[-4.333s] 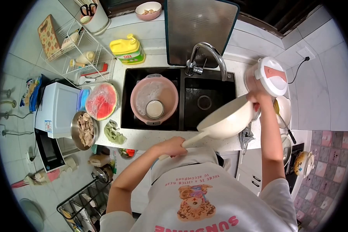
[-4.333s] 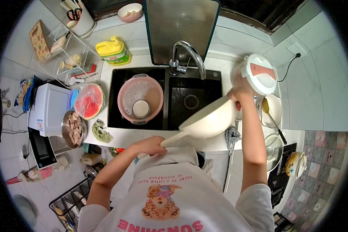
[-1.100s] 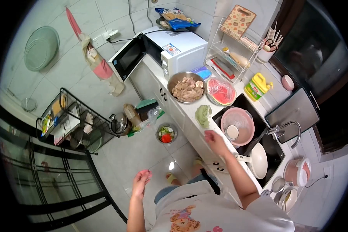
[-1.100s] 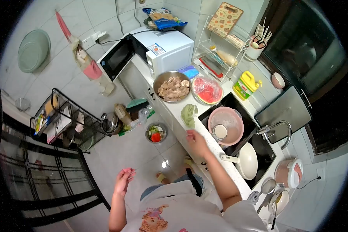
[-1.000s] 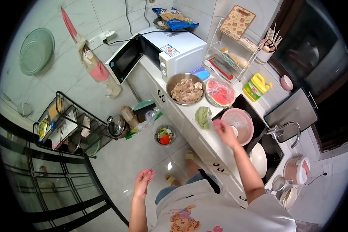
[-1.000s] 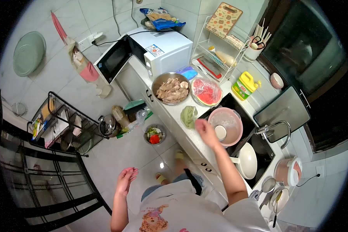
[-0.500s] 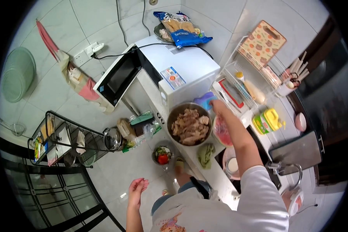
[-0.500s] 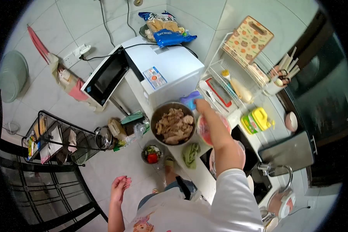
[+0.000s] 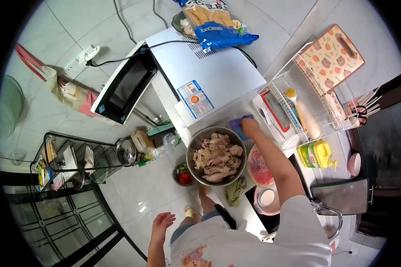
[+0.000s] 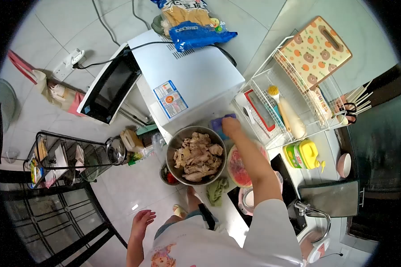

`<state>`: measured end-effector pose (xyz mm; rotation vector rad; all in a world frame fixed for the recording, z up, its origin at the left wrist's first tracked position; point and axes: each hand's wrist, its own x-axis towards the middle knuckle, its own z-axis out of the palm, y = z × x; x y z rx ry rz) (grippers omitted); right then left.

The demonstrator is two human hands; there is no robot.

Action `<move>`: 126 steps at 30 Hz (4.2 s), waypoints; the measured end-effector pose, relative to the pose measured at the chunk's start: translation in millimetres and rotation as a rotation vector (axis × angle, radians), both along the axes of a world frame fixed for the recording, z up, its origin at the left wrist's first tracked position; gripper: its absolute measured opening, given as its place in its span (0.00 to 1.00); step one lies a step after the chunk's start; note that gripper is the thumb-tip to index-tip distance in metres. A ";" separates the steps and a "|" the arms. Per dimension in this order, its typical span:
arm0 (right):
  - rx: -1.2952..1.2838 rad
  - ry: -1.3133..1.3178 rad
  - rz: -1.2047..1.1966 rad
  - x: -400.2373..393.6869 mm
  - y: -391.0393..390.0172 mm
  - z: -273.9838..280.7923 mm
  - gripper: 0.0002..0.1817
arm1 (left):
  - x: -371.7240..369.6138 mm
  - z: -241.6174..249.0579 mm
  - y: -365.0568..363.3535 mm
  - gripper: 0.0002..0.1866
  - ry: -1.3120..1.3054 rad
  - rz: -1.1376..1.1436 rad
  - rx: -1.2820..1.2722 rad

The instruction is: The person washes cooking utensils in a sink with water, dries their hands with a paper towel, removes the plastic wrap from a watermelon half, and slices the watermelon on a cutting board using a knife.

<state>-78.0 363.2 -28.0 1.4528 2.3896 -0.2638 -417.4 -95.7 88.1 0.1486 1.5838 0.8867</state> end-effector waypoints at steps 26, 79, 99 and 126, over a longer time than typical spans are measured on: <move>0.276 0.792 -0.339 37.7 -13.4 206.7 0.09 | -2.7 21.5 90.1 0.14 0.104 -0.342 0.241; -1.474 2.295 -0.251 -179.9 -318.9 359.0 0.29 | 95.0 260.0 119.1 0.31 -1.042 -0.121 1.261; -0.403 2.053 -0.109 -144.3 -312.9 343.1 0.33 | 110.3 230.3 132.3 0.42 1.170 -0.511 1.402; -1.520 2.457 -0.476 -172.6 -300.1 307.7 0.32 | 74.2 175.7 170.2 0.31 -1.018 0.550 0.441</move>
